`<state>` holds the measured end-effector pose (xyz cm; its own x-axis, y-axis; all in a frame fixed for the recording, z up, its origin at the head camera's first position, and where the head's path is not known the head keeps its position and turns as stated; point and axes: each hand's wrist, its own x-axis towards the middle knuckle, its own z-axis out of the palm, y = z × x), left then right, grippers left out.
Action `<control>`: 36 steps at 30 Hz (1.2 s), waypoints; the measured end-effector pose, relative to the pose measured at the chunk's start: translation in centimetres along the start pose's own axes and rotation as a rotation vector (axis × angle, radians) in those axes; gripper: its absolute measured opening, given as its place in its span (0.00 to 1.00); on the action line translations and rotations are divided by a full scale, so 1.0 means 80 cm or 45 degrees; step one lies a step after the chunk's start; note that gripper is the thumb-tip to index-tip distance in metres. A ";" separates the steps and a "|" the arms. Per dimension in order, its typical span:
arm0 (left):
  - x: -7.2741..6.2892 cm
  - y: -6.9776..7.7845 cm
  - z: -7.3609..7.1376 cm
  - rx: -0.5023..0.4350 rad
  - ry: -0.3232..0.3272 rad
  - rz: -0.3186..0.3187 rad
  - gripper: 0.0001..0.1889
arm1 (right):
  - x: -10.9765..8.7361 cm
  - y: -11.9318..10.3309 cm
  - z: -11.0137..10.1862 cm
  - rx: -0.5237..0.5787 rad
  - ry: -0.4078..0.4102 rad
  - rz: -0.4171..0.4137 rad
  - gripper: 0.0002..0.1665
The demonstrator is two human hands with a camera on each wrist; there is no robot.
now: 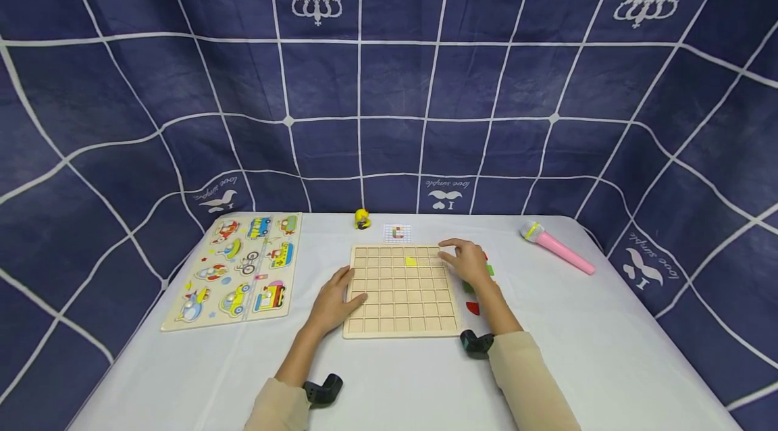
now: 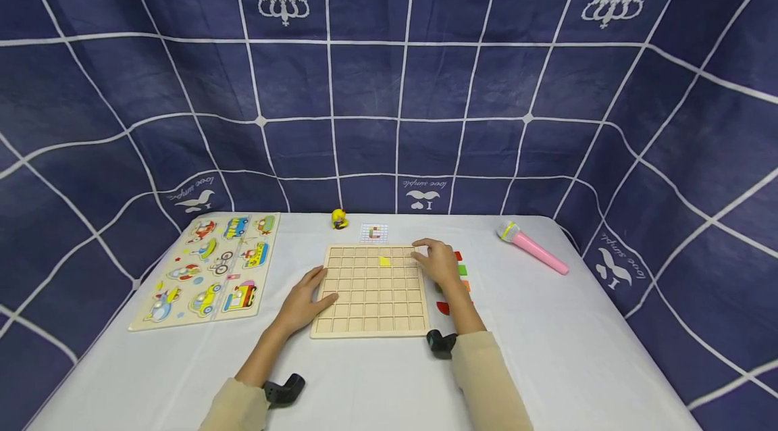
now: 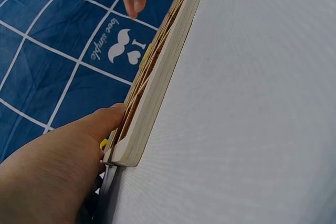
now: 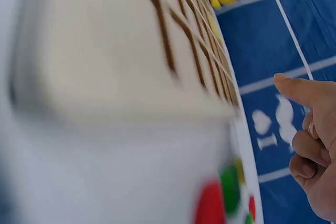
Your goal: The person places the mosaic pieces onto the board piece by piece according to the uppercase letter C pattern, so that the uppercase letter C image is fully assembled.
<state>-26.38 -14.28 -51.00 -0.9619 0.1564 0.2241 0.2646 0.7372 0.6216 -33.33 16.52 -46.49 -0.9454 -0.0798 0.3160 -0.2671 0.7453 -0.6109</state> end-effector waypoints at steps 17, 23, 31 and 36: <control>0.001 0.001 -0.001 -0.015 -0.004 -0.015 0.39 | 0.000 0.093 -0.070 -0.125 -0.128 0.228 0.19; 0.000 0.001 0.001 -0.015 -0.003 -0.011 0.39 | 0.001 0.103 -0.069 -0.153 -0.237 0.325 0.21; 0.000 -0.001 0.002 -0.018 0.009 0.007 0.38 | 0.003 0.109 -0.066 -0.156 -0.202 0.291 0.19; 0.000 -0.001 0.002 -0.024 0.008 0.009 0.38 | 0.002 0.107 -0.065 -0.150 -0.154 0.248 0.19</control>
<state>-26.40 -14.28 -51.17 -0.9595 0.1574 0.2335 0.2730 0.7235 0.6341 -34.79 26.32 -47.84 -0.9942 -0.0005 0.1076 -0.0612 0.8256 -0.5609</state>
